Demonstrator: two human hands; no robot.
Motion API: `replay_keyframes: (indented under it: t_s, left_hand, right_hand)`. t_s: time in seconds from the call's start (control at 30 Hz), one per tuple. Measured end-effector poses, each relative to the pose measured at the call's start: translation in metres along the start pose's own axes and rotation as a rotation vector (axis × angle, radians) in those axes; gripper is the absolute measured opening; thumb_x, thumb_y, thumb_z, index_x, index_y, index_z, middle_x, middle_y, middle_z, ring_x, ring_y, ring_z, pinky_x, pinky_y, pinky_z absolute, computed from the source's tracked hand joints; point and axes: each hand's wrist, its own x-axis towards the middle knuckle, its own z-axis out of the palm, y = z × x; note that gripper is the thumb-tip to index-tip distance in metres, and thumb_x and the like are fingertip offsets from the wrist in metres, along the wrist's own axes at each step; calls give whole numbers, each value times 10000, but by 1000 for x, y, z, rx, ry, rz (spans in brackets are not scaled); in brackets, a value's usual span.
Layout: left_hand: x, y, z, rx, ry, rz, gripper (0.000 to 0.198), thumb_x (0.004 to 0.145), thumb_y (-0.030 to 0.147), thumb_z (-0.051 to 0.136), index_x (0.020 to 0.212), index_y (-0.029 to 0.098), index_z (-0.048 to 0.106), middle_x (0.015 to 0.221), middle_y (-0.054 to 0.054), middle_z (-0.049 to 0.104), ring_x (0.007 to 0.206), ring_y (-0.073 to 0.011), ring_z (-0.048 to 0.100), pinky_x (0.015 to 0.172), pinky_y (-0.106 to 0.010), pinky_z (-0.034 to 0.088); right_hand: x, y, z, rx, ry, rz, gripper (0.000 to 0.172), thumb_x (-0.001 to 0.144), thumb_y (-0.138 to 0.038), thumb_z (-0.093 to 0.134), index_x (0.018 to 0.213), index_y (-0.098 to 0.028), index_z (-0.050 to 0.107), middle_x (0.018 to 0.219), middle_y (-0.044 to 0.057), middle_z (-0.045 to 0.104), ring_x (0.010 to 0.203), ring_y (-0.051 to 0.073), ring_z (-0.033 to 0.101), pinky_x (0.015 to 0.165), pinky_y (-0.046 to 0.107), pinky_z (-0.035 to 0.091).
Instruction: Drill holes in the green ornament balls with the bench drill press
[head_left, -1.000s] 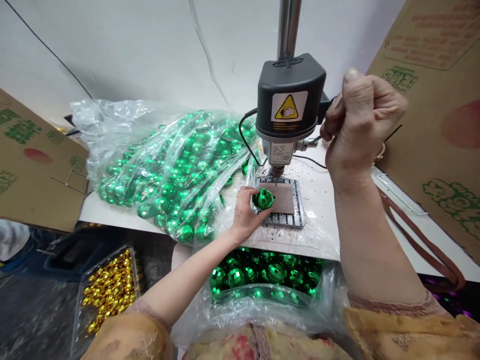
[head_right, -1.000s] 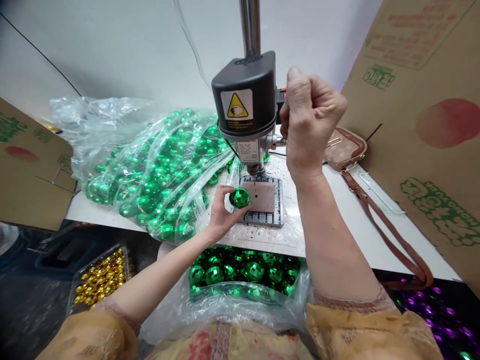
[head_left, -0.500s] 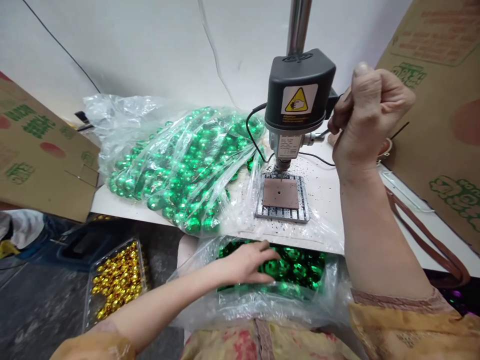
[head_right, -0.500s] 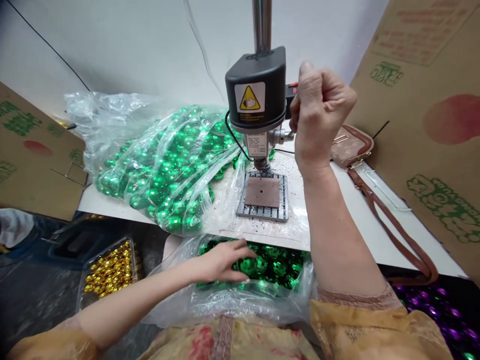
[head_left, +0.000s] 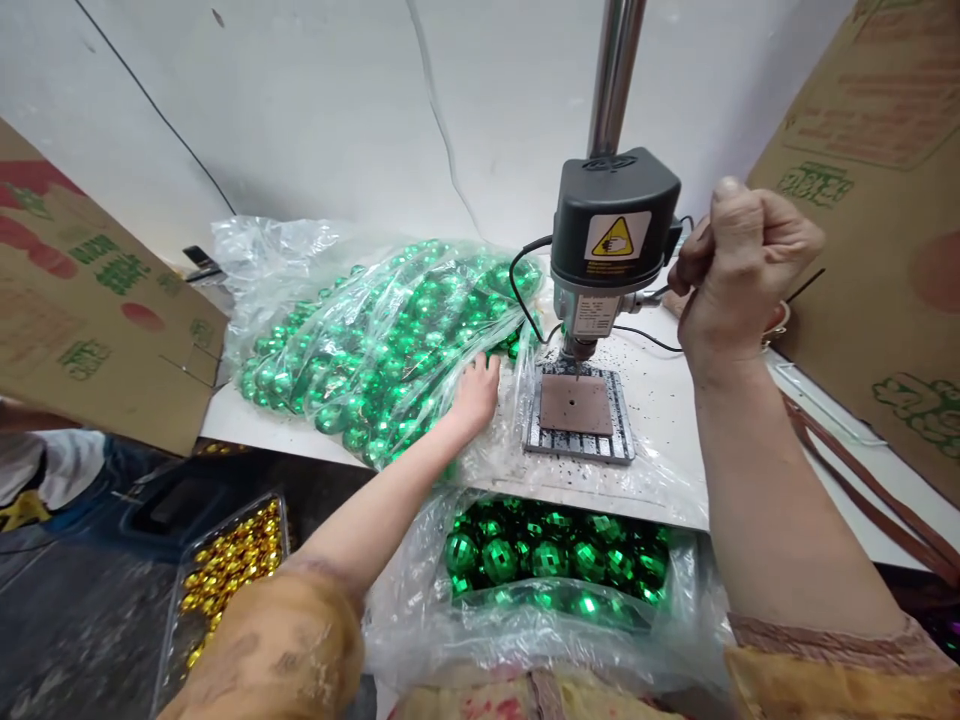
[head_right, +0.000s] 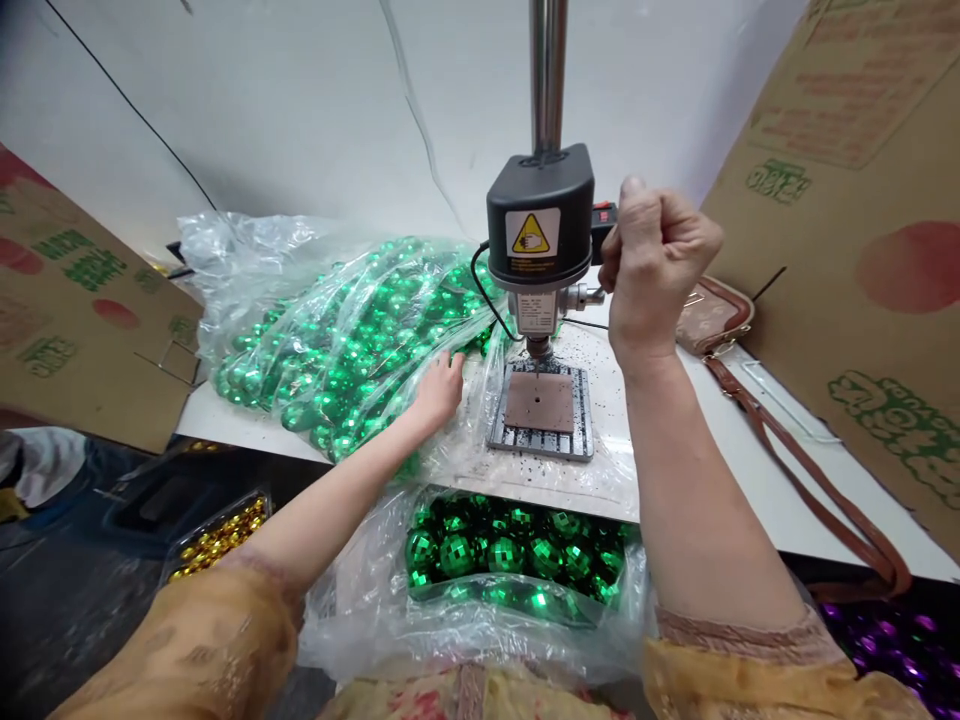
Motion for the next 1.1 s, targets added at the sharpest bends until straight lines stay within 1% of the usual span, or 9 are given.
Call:
replay_keyframes:
  t_s: [0.07,0.17,0.47,0.6,0.73,0.8,0.9,1.03,1.1]
  left_hand:
    - [24,0,4,95,-24,-65,375,898,23,403,1203,123,597,1245,-222,571,1056,-330,623,811,-403,506]
    - [40,0,11,135,-55,-69,358,933,63,342,1151,81,626,1281,-270,547,1111,-368,590,826,-433,493]
    - [44,-8,14,254,-187,73,391,942,87,326,1229,44,588,1347,-325,502,1132,-393,583,821,-439,479]
    - [44,-10,5,268,-207,163,399,912,43,336,1228,-50,560,1294,-393,512,1078,-394,627,789,-430,505]
    - [35,-13,-11,201,-151,317,478,876,17,420,1348,30,495,1395,-345,459,1067,-354,649,795,-401,531]
    - [29,-12,-19,4,-95,385,500,871,57,501,1367,120,501,1404,-273,477,1048,-322,656,808,-397,543]
    - [21,-2,-23,-579,-88,355,451,869,194,617,1314,227,551,1265,-144,586,912,-227,673,807,-360,558]
    - [15,24,-17,-1489,-442,51,427,876,297,630,1285,231,532,1011,-65,671,714,-146,660,700,-317,582]
    - [13,36,-10,-1753,-561,-99,417,860,327,661,1246,222,544,993,-60,681,731,-147,670,685,-315,592]
  right_hand:
    - [-2,-5,0,-41,-10,17,363,787,-255,623,468,-217,454,374,-72,365,267,46,262,257,255,116]
    - [-6,-13,1,-92,-28,41,395,839,-262,590,484,-206,426,403,-75,367,298,35,279,286,234,149]
    - [-4,-11,1,-107,-23,19,412,852,-292,592,503,-213,387,412,-77,352,310,37,252,302,244,143]
    - [-3,-11,0,-103,-24,30,419,829,-325,629,499,-220,393,409,-82,345,298,37,264,298,249,153]
    - [-3,-10,0,-125,-16,43,423,817,-334,633,485,-225,394,399,-78,345,301,44,263,296,273,141]
    - [-3,-9,0,-133,-2,49,433,808,-343,643,480,-226,386,401,-80,341,304,39,263,294,266,146]
    - [-4,-9,2,-138,19,55,454,815,-368,653,491,-223,371,419,-81,337,315,31,266,298,244,161]
    - [-5,-10,2,-164,14,72,476,856,-391,630,507,-212,359,440,-73,337,330,33,270,310,235,168]
    - [-5,-11,2,-170,-4,85,478,861,-387,634,505,-208,370,441,-71,335,331,37,282,310,240,178]
